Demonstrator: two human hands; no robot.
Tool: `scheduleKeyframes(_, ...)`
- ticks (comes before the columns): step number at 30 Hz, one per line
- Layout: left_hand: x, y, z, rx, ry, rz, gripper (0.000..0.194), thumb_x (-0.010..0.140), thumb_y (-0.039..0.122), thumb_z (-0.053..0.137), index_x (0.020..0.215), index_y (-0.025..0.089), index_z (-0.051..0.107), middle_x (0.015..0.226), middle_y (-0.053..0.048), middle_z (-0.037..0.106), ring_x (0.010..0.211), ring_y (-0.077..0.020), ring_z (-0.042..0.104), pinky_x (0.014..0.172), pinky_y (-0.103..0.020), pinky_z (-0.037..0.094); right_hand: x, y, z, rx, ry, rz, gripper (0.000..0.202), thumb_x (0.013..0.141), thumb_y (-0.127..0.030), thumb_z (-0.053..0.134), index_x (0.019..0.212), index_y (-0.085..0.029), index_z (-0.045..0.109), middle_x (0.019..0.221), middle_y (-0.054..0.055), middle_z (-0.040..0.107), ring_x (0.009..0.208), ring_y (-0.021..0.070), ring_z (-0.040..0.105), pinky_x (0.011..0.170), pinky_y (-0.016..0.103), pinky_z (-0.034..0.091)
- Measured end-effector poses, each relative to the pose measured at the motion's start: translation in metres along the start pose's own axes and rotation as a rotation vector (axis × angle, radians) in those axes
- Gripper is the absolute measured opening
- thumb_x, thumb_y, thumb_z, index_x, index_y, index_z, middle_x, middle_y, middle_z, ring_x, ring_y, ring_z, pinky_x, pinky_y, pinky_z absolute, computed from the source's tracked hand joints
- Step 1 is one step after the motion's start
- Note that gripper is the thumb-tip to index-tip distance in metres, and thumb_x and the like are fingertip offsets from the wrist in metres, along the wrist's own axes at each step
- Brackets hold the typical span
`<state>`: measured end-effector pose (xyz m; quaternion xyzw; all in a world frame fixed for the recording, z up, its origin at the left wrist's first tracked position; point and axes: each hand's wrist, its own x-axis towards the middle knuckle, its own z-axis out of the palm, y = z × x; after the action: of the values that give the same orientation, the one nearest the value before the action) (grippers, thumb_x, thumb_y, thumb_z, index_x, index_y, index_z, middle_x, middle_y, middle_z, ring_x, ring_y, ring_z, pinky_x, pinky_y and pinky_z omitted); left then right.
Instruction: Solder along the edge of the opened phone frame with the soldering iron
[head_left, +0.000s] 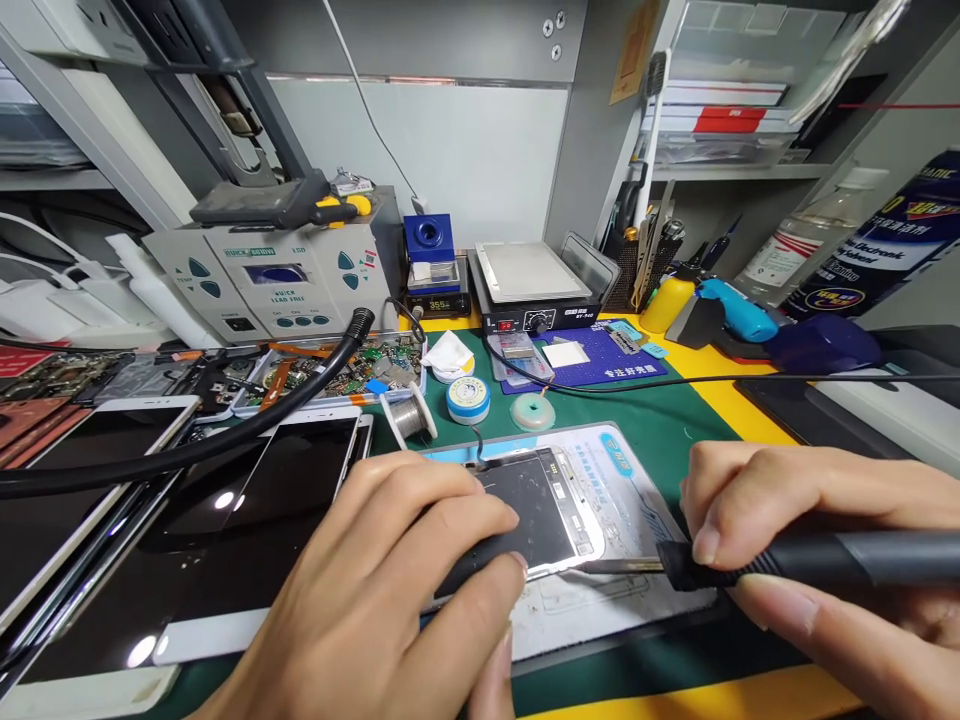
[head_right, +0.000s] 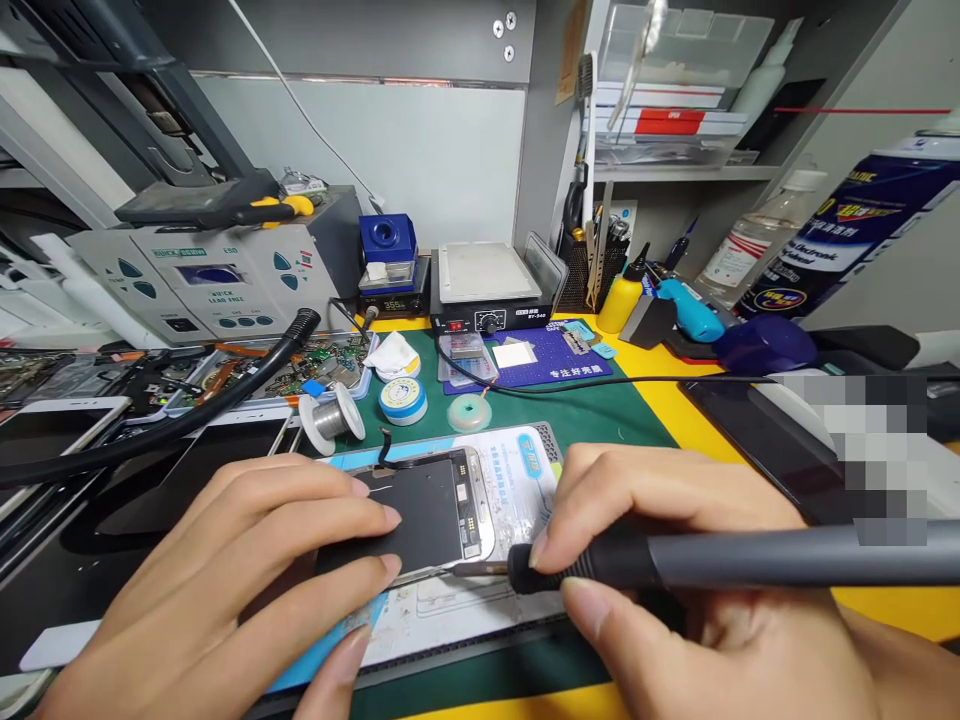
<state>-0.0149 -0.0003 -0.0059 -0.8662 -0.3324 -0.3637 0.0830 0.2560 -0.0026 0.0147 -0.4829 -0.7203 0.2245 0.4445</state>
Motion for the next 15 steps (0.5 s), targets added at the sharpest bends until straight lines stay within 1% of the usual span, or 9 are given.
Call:
scheduleKeyframes(3, -0.002, -0.003, -0.003, -0.039, 0.029, -0.002, 0.025, 0.073, 0.007, 0.063, 0.094, 0.019, 0.068, 0.112, -0.003, 0.065, 0.113, -0.0192, 0.055, 0.099, -0.039, 0.046, 0.014, 0.0, -0.01, 0.105, -0.189, 0.025, 0.013, 0.08, -0.027, 0.075, 0.078, -0.039, 0.072, 0.063, -0.004, 0.065, 0.047, 0.0161, 0.062, 0.04, 0.024, 0.046)
scheduleKeyframes(5, -0.001, -0.004, -0.005, -0.053, 0.022, -0.014, 0.026, 0.072, 0.006, 0.064, 0.095, 0.02, 0.068, 0.114, -0.002, 0.063, 0.116, -0.0186, 0.054, 0.101, -0.038, 0.045, 0.021, 0.004, -0.016, 0.199, -0.253, 0.128, 0.008, 0.084, -0.034, 0.077, 0.079, -0.037, 0.073, 0.065, -0.005, 0.066, 0.037, 0.0104, 0.054, 0.035, 0.021, 0.041)
scheduleKeyframes(7, -0.001, -0.006, -0.007, -0.069, 0.006, -0.027, 0.026, 0.074, 0.005, 0.063, 0.096, 0.02, 0.068, 0.115, -0.001, 0.062, 0.119, -0.0172, 0.053, 0.104, -0.036, 0.045, 0.025, 0.011, -0.019, 0.318, -0.278, 0.264, 0.01, 0.086, -0.041, 0.078, 0.08, -0.034, 0.073, 0.066, -0.004, 0.064, 0.034, 0.0072, 0.046, 0.032, 0.018, 0.032)
scheduleKeyframes(8, -0.001, -0.006, -0.008, -0.081, -0.004, -0.035, 0.027, 0.076, 0.005, 0.062, 0.097, 0.02, 0.067, 0.117, -0.001, 0.061, 0.12, -0.0165, 0.053, 0.106, -0.035, 0.044, 0.025, 0.014, -0.02, 0.39, -0.302, 0.335, 0.014, 0.085, -0.044, 0.079, 0.081, -0.033, 0.073, 0.063, -0.004, 0.061, 0.035, 0.0067, 0.043, 0.033, 0.017, 0.029)
scheduleKeyframes(10, 0.0, -0.008, -0.01, -0.104, -0.025, -0.046, 0.029, 0.078, 0.005, 0.061, 0.102, 0.021, 0.066, 0.119, 0.0, 0.061, 0.123, -0.0155, 0.052, 0.109, -0.033, 0.044, 0.026, 0.018, -0.021, 0.535, -0.352, 0.456, 0.018, 0.085, -0.048, 0.079, 0.085, -0.031, 0.072, 0.054, -0.007, 0.052, 0.036, 0.0064, 0.037, 0.036, 0.015, 0.027)
scheduleKeyframes(12, 0.001, -0.011, -0.012, -0.093, -0.044, -0.011, 0.029, 0.08, 0.007, 0.061, 0.105, 0.022, 0.066, 0.121, 0.0, 0.06, 0.124, -0.0158, 0.053, 0.11, -0.033, 0.044, 0.027, 0.015, -0.019, 0.62, -0.348, 0.522, 0.022, 0.084, -0.049, 0.08, 0.087, -0.029, 0.072, 0.046, -0.008, 0.047, 0.037, 0.0069, 0.035, 0.038, 0.014, 0.029)
scheduleKeyframes(15, 0.006, -0.016, -0.016, -0.013, -0.111, 0.084, 0.027, 0.083, 0.013, 0.059, 0.107, 0.023, 0.066, 0.122, -0.001, 0.06, 0.125, -0.0174, 0.052, 0.113, -0.033, 0.041, 0.028, 0.002, -0.015, 0.578, -0.242, 0.606, 0.033, 0.079, -0.056, 0.083, 0.084, -0.025, 0.072, 0.043, -0.006, 0.051, 0.036, 0.0074, 0.043, 0.037, 0.014, 0.031)
